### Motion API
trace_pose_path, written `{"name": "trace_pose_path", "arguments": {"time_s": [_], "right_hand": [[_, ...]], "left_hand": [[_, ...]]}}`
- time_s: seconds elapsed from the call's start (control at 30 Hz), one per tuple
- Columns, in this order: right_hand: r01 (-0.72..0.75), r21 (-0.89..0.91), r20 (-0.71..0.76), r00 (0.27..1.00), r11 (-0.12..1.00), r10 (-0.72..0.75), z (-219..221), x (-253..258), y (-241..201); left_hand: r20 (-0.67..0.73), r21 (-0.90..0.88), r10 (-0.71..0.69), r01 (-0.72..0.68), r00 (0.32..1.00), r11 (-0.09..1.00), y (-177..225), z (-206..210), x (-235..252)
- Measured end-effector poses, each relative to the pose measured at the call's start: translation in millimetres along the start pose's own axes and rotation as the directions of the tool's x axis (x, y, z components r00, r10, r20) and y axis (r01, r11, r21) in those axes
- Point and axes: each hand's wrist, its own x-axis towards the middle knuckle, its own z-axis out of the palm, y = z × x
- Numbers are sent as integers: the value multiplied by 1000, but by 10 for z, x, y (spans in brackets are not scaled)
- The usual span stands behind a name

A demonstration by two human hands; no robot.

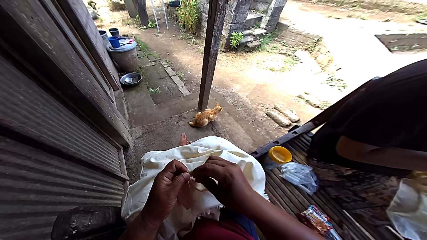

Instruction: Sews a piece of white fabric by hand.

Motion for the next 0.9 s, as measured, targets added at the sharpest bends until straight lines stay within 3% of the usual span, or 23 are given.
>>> {"name": "trace_pose_path", "arguments": {"time_s": [0.1,0.2,0.4,0.67,0.9], "right_hand": [[-69,-26,-152,986,997,65,142,-30,-42],[-101,22,-200,974,995,104,209,-55,-42],[-150,57,-141,978,987,156,152,-52,-47],[-175,-45,-101,980,984,169,99,-23,-91],[-76,-199,-93,994,977,59,150,-41,-56]], "left_hand": [[9,16,-8,8,1000,1000,-8,31,-29],[12,17,-2,2,1000,1000,-3,32,-42],[30,13,-8,7,1000,1000,-18,13,-70],[56,10,-18,18,998,1000,-9,20,-74],[13,-208,-155,154,988,966,27,38,-90]]}}
